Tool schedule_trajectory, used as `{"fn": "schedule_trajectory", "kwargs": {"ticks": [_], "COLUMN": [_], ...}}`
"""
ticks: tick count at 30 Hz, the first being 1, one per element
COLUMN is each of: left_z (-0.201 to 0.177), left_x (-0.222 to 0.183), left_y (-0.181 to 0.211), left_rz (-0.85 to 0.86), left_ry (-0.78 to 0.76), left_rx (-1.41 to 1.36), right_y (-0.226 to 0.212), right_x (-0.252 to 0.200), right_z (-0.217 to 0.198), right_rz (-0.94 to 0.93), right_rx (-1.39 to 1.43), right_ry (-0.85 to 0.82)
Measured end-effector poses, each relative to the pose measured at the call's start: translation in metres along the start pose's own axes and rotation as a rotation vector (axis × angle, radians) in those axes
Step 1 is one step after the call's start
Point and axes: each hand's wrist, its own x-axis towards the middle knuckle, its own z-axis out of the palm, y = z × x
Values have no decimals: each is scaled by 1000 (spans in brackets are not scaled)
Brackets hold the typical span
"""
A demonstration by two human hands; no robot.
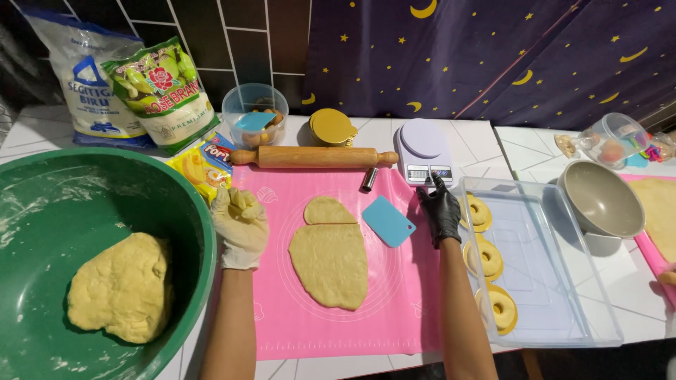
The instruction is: Rolling out dough with a rolling pin, cutting it into portions with a scraper, weighing portions on a scale, and shaping them by hand.
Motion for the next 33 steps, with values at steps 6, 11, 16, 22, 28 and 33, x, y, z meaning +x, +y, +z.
{"fn": "schedule_trajectory", "kwargs": {"ticks": [6, 11, 16, 22, 28, 33], "left_z": [-1, -2, 1, 0, 3, 8], "left_x": [1, 1, 3, 5, 3, 0], "left_y": [0, -1, -1, 1, 0, -1], "left_rz": [-5, -5, 11, 17, 6, 31], "left_ry": [-9, -18, 5, 1, 3, 26], "left_rx": [16, -19, 33, 15, 15, 37], "right_y": [50, 15, 7, 12, 23, 26], "right_x": [52, 17, -1, 5, 2, 3], "right_z": [62, 76, 94, 125, 132, 137], "right_rz": [-166, -274, -420, -587, -657, -656], "right_rx": [-52, 80, 242, 193, 78, 49], "right_ry": [238, 225, 213, 178, 214, 227]}}
